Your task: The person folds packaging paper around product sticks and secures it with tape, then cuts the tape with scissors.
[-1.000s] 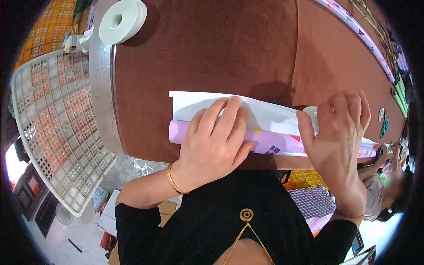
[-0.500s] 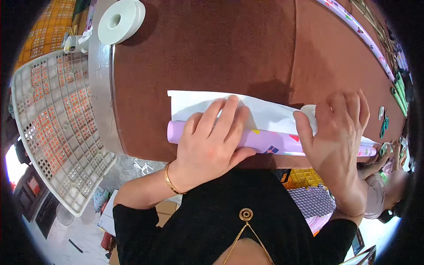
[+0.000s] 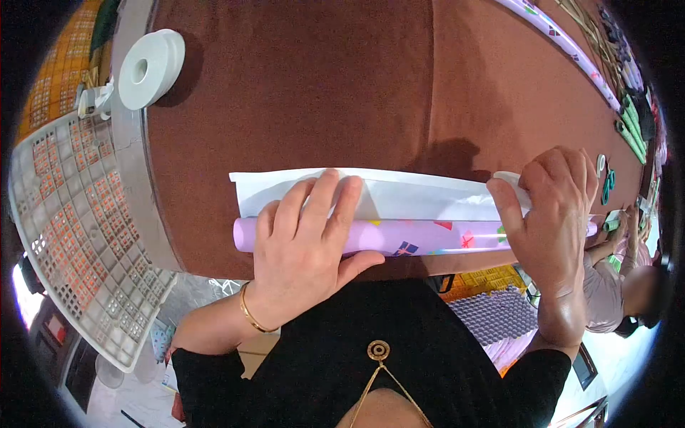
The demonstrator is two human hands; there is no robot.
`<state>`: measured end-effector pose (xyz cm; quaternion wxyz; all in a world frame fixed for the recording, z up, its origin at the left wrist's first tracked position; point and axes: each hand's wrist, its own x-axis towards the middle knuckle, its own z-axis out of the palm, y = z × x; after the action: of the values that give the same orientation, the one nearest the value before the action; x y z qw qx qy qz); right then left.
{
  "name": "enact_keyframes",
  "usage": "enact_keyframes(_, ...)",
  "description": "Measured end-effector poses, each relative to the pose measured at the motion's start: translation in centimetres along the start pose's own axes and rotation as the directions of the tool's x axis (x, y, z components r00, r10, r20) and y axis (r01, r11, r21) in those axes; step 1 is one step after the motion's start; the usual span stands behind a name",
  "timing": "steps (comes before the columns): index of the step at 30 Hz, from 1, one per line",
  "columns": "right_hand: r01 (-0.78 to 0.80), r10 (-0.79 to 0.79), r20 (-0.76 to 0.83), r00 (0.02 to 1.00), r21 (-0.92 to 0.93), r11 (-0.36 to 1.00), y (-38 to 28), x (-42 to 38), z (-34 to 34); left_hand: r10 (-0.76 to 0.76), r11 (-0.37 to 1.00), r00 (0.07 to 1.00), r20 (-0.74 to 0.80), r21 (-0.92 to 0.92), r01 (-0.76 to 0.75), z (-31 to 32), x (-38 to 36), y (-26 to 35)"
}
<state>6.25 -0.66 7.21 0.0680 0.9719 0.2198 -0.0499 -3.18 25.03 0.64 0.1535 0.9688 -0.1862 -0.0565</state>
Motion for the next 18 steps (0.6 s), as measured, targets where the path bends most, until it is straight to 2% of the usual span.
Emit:
enact_keyframes(3, -0.045, 0.042, 0.042, 0.998, 0.083, 0.995, 0.1, 0.1, -0.1, -0.003, 0.999, 0.999, 0.037, -0.044, 0.005, -0.4, 0.3, 0.6)
enact_keyframes(6, -0.019, 0.017, 0.026, 1.0, 0.085, 0.996, 0.1, 0.0, 0.1, 0.038, 0.995, 0.996, 0.076, -0.093, -0.031, -0.4, 0.8, 1.3)
enact_keyframes(9, -0.022, 0.018, 0.05, 0.999, 0.099, 0.995, 0.2, -0.1, 0.1, 0.173, 0.979, 0.984, 0.05, -0.122, -0.166, 0.3, 1.4, 1.6)
enact_keyframes(12, -0.011, 0.007, 0.044, 0.999, 0.086, 0.996, 0.3, -0.2, -0.1, 0.124, 0.977, 0.99, 0.074, -0.186, -0.109, -0.1, 1.6, 2.0)
enact_keyframes(18, -0.043, 0.035, 0.08, 0.996, 0.097, 0.994, 0.5, -0.5, 0.3, 0.154, 0.982, 0.988, 0.029, -0.119, -0.15, 0.8, 1.3, 1.8)
